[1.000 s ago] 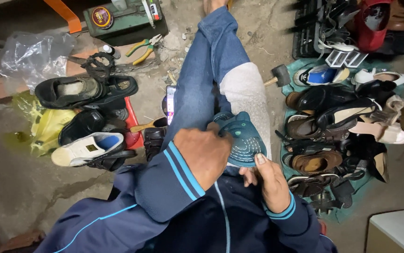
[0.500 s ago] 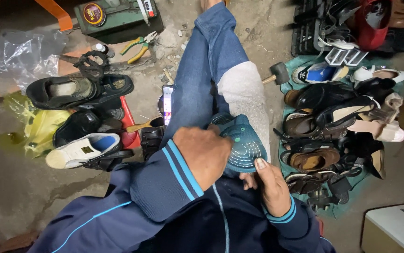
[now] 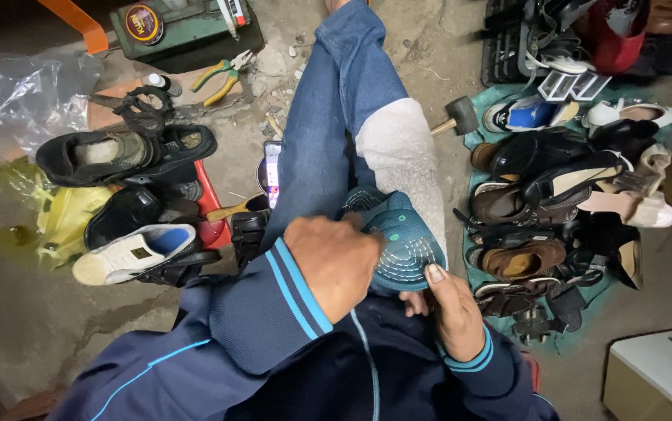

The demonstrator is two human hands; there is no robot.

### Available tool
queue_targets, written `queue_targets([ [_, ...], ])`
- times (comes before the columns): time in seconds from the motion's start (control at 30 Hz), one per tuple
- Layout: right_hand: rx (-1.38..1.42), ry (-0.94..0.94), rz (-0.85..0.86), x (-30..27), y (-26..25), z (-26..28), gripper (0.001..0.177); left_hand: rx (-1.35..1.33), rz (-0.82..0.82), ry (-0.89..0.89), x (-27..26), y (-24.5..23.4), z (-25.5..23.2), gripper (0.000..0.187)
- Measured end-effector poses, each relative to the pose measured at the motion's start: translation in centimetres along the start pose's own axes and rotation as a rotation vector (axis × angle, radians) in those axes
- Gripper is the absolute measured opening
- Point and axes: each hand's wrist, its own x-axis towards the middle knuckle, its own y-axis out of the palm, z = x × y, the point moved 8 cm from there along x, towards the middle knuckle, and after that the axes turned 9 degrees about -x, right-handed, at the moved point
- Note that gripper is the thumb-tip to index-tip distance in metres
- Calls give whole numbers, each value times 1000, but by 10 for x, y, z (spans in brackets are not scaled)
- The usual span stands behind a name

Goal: The person sits on the floor and sews the sole of a blue slipper using a needle and thread. They repeatedly push the needle through the sole and pull the thread to stitch the shoe while it rests on their lap.

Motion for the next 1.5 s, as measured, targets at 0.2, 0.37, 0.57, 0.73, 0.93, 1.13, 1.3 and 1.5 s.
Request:
queue_targets([
  [0.2,34,-26,5,0,-1,-2,57,8,-9,12,-5,1,-2,12],
  [0.37,26,-41,2,0,-1,0,59,16,-21,16,-8,1,-4,12],
  [0.57,-15,-89,19,-1,3,11,58,21,-39,18,-8,2,-7,13],
  [0.73,-109,-154,-6,-8,11,20,52,25,-51,24,-12,6,-17,13],
  [0.93,-310,1,-180,-13,5,18,43,33,-68,55,-28,8,-32,14],
  [1.13,-869,-468,-269,-22,27,87,23,60,-80,87,-50,7,-42,14],
  [1.3,-1100,-629,-290,-25,44,105,17,6,-22,-83,-68,20,-7,29],
  [1.5,-1076,-678,-379,-34,54,108,15,-181,-11,-90,-68,12,12,23],
])
